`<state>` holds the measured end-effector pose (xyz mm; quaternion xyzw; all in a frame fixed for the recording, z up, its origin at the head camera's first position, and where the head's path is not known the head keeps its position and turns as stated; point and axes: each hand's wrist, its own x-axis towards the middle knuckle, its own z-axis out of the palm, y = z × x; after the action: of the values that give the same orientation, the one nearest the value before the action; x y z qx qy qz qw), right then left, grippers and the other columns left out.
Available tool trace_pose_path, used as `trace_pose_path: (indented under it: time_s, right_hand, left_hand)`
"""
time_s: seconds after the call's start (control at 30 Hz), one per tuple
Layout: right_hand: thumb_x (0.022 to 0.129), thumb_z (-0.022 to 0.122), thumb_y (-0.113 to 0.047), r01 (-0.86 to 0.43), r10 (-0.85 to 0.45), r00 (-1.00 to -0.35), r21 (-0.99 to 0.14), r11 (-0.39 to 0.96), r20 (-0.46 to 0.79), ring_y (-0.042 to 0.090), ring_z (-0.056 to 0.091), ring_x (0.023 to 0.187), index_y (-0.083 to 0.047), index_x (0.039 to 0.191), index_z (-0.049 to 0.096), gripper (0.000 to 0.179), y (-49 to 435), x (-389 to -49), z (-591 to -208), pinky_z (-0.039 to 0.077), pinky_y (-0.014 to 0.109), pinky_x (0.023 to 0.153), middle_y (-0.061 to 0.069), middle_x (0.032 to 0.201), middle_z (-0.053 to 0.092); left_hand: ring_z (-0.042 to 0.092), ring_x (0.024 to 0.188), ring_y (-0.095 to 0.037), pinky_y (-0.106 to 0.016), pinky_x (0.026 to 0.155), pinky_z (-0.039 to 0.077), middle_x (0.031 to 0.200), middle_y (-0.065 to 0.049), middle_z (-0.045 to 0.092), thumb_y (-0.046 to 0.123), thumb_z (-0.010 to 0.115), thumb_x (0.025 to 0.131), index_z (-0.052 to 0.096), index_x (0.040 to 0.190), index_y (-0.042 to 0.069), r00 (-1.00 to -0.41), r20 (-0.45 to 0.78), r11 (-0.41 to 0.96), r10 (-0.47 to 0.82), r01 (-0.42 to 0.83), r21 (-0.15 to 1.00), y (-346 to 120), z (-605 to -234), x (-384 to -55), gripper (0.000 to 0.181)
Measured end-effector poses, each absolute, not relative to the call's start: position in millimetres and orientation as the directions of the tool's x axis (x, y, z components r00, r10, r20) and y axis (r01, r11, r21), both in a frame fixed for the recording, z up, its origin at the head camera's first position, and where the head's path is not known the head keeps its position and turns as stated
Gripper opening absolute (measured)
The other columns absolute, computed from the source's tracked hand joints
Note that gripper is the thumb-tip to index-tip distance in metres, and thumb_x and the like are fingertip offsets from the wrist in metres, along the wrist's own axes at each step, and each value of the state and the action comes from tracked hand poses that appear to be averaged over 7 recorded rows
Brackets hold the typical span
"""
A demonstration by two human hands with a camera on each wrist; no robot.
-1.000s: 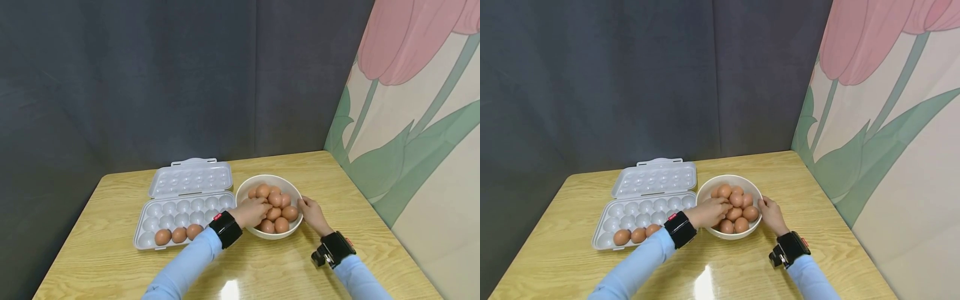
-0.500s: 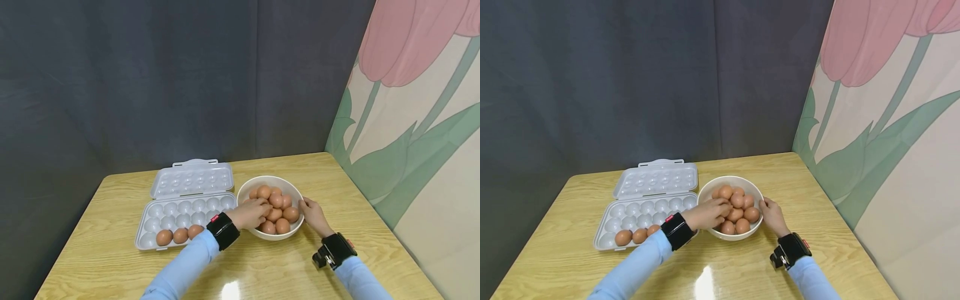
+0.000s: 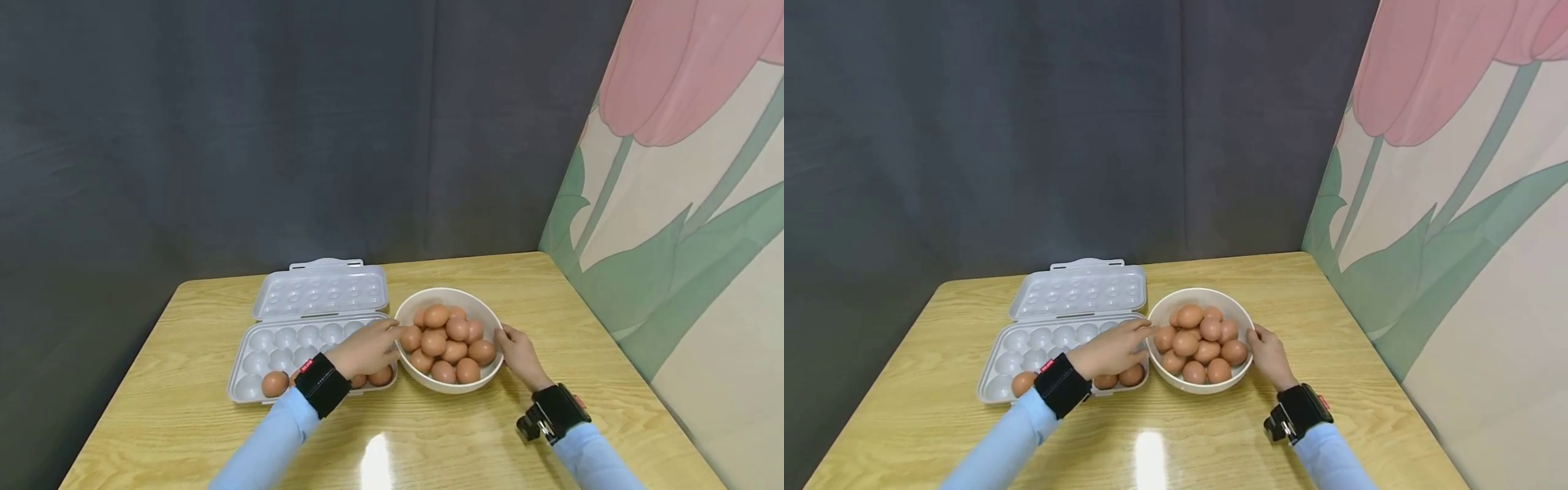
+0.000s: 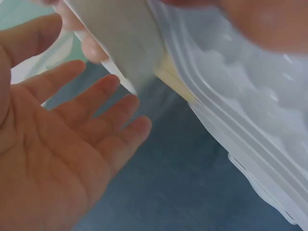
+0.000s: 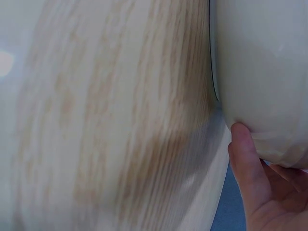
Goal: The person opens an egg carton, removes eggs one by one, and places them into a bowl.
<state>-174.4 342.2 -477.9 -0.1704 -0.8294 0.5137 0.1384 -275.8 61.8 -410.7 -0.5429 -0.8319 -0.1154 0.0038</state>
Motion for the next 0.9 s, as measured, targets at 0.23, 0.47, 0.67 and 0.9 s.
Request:
trace_pose_path:
  time_s: [0.23,0.47,0.67,0.9]
  right_hand:
    - [0.094,0.031,-0.022,0.146,0.409,-0.912,-0.899,0.413,0.040,0.020,0.053,0.075,0.009,0.122,0.040,0.043,340.9,-173.0,-474.7,0.045,0.026,0.056,0.028,0.107,0.049]
    - [0.094,0.031,-0.024,0.159,0.403,-0.915,-0.891,0.425,0.029,0.016,0.051,0.071,0.008,0.123,0.040,0.044,341.7,-172.4,-472.2,0.044,0.026,0.055,0.025,0.103,0.050]
    - [0.094,0.029,-0.025,0.163,0.398,-0.917,-0.889,0.428,0.024,0.022,0.052,0.082,0.009,0.125,0.036,0.047,344.3,-172.3,-473.9,0.045,0.025,0.058,0.027,0.112,0.046]
    - [0.094,0.028,-0.026,0.163,0.383,-0.924,-0.896,0.413,0.008,0.024,0.052,0.087,0.009,0.126,0.035,0.048,343.2,-173.4,-474.5,0.047,0.026,0.060,0.029,0.115,0.044]
  left_hand:
    - [0.034,0.117,-0.029,-0.039,0.094,0.028,0.126,-0.018,0.040,0.019,0.044,0.089,0.044,0.124,0.001,-0.534,0.086,0.504,0.841,0.833,0.229,12.7,-415.0,-286.7,0.039]
    - [0.036,0.115,-0.031,-0.040,0.094,0.028,0.124,-0.019,0.041,0.014,0.043,0.090,0.047,0.120,-0.002,-0.661,0.097,0.617,0.744,0.736,0.278,-35.2,-421.5,-292.2,0.035]
    - [0.037,0.114,-0.033,-0.041,0.093,0.028,0.122,-0.021,0.042,0.012,0.038,0.090,0.047,0.119,-0.005,-0.706,0.097,0.646,0.701,0.687,0.333,-63.8,-430.1,-293.2,0.035]
    - [0.038,0.113,-0.034,-0.042,0.093,0.029,0.121,-0.022,0.043,0.010,0.039,0.089,0.046,0.120,-0.005,-0.738,0.052,0.688,0.673,0.650,0.323,-81.8,-439.7,-291.9,0.035]
